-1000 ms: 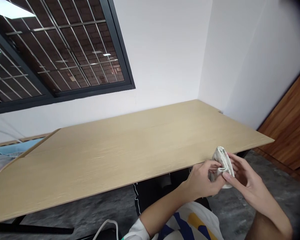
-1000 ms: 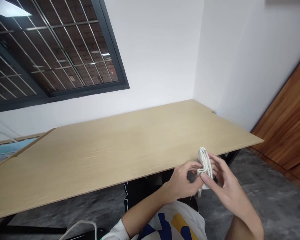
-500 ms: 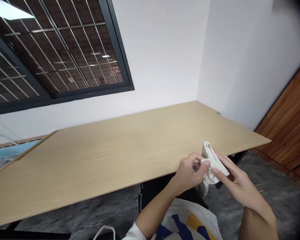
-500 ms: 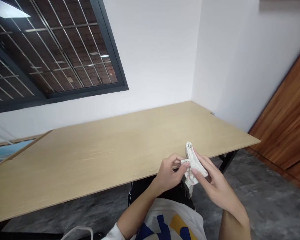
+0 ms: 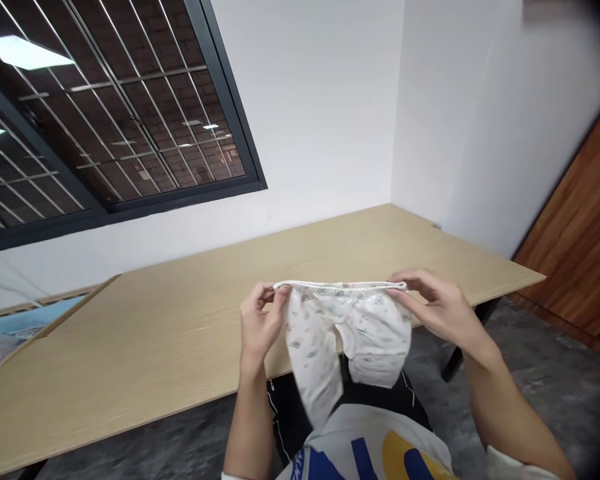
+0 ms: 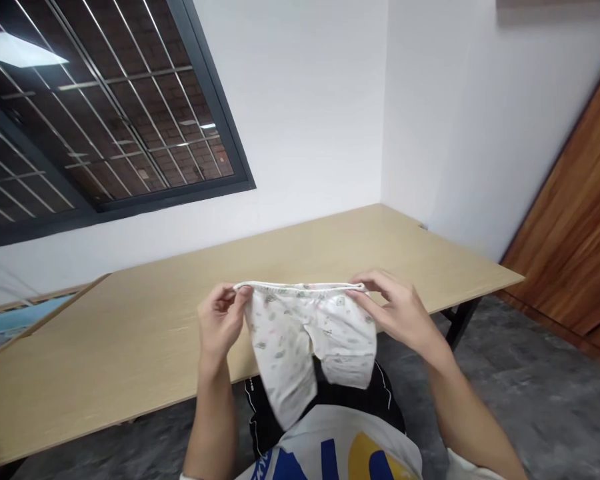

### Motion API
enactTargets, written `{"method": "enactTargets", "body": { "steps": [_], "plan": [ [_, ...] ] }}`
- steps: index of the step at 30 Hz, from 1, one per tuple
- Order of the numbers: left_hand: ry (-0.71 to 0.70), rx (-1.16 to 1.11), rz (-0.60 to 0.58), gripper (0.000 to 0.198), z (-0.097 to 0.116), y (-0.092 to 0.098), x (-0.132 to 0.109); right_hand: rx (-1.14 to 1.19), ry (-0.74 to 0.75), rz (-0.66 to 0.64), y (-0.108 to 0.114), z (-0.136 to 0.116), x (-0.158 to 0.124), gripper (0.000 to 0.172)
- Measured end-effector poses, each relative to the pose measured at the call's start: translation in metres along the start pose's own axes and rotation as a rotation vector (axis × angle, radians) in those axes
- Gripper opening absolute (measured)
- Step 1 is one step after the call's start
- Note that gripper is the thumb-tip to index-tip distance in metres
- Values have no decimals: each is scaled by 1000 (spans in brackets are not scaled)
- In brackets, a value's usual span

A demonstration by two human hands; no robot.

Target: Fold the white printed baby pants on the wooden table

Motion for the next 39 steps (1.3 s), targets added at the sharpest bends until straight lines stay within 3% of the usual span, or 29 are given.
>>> {"method": "enactTargets", "body": {
  "steps": [5,10,12,15,19,23,27,31,35,39],
  "plan": [
    [-78,183,31,31,-4,37,33,-21,260,-104,-43,-17,53,25],
    [-98,367,-87,26,-35,44,71,-50,318,-190,-109,11,102,25],
    [-53,435,-171,31,-62,38,81,-75,302,-231,-139,31,118,24],
    [-24,589,-313,23,-104,20,90,-136,202,-346,-184,67,133,24],
    [25,722,-401,24,-156,-2,92,-266,131,-539,-241,109,132,32],
    [107,875,-471,28,-202,-18,88,-334,114,-635,-286,140,126,27],
    [164,989,-556,30,-236,-33,84,-390,80,-669,-314,168,128,23],
    [183,1051,-609,35,-256,-48,86,-437,38,-677,-331,191,138,24],
    [190,1073,-595,44,-261,-54,96,-469,3,-663,-343,205,150,27],
    [225,1059,-582,45,-253,-55,105,-477,-17,-654,-349,209,156,26]
  ]
}}
Point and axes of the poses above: each hand's wrist, its own x-axis towards the middle knuckle, its own y-axis out of the back of the hand, z = x × y, the point moved 7 cm from there along x, towards the middle knuckle, and after that the axes turned 3 degrees about z, right-handed, at the moved point
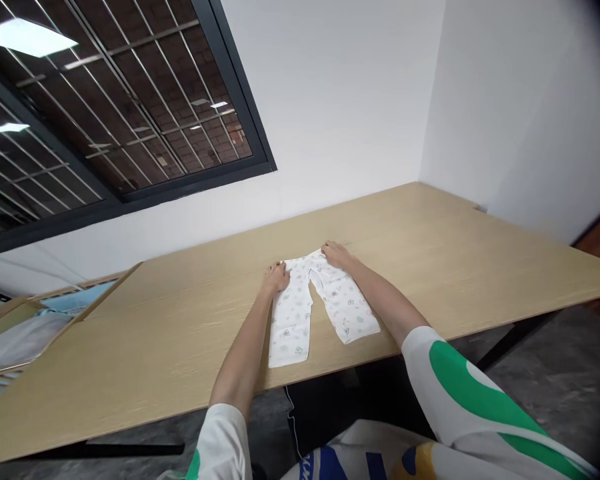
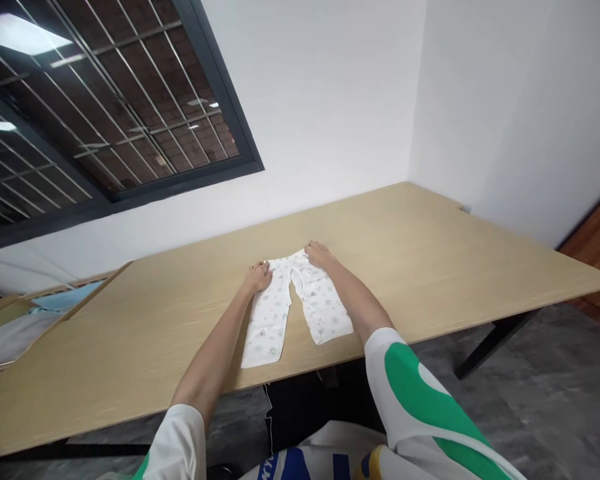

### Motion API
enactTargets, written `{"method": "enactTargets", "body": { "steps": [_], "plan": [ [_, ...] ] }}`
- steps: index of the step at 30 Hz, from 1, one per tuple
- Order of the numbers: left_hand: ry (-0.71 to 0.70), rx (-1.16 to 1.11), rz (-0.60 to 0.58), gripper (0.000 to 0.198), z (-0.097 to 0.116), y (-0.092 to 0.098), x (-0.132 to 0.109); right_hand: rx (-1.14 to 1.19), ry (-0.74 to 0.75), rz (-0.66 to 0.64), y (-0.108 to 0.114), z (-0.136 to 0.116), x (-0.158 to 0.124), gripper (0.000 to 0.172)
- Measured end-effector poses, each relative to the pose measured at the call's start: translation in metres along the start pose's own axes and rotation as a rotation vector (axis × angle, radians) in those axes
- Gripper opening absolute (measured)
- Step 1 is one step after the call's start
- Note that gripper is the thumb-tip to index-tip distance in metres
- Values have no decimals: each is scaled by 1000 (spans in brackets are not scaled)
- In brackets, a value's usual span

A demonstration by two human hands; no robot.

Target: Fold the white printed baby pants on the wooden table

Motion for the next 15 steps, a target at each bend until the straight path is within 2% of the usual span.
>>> {"method": "enactTargets", "body": {
  "steps": [3,6,9,12,13,15],
  "plan": [
    [12,-32,-14,45,17,9,-6,21,-10,16,1,3,2,26],
    [-55,-89,-64,41,57,10,-28,47,-38,32,3,11,4,31],
    [-205,-185,-230,33,112,-7,-72,69,-51,11,2,19,3,36],
    [-398,-302,-432,42,168,-28,-131,80,-45,-22,-1,24,1,36],
    [-449,-330,-421,43,183,-30,-146,83,-47,-29,-1,25,1,36],
    [-481,-325,-306,42,204,-31,-166,90,-62,-35,0,28,2,40]
  ]
}}
Point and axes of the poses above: each hand's wrist, its own x-axis towards the middle knuckle, its own y-axis out of the back of the hand, z = x × y, the point moved 7 cm from there along x, towards the middle knuckle, and after that the axes turned 3 degrees about z, right-handed, at the moved point
